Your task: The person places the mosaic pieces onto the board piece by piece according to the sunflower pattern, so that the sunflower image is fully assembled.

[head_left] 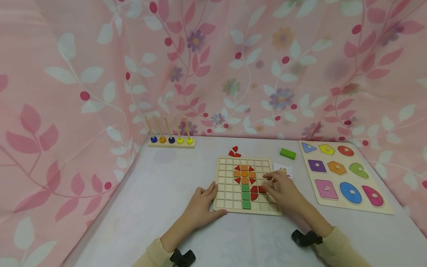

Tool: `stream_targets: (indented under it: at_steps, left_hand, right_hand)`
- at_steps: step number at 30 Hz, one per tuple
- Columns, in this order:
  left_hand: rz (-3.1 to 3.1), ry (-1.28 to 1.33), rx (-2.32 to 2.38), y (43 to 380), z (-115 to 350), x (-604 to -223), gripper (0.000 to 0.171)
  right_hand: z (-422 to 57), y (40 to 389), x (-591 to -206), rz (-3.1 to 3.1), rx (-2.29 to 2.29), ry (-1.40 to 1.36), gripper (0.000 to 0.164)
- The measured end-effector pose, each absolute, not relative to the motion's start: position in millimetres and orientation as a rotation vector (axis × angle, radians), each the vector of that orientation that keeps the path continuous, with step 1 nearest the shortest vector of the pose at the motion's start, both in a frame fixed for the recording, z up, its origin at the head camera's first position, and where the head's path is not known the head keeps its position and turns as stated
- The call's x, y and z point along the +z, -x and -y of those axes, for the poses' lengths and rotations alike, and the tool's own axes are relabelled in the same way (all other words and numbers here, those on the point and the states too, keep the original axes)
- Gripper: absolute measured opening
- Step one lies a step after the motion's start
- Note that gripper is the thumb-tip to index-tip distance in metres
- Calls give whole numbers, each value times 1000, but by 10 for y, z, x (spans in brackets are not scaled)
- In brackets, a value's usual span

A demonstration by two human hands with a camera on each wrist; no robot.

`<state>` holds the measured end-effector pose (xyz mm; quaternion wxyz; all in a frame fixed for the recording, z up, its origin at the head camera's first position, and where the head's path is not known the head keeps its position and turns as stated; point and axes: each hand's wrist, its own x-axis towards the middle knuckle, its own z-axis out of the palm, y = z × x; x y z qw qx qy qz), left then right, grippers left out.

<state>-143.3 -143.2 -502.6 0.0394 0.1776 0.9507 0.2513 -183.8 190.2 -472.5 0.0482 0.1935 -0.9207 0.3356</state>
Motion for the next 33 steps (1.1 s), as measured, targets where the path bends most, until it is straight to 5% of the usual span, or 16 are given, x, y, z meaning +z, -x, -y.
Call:
stream_targets:
  at_steps: [6,16,26,33]
  left_hand:
    - [-2915,-544,773,1429,1434,-5022,100]
    - [-2931,-519,786,1415,1448,-4936,99]
    - [-2884,-524,780,1487,1415,-4955,100]
    - [-2718,-492,1033,1759,1547,-4779,76]
  right_hand:
    - [-2046,1713,-4550,2844,966,-527,42]
    - [-2211,1435,-4722,3008,924,-514,87]
    - [-2324,1386,-4957,2873,853,-663,81]
    - [-2332,1379,-4989,2873,853,-703,86]
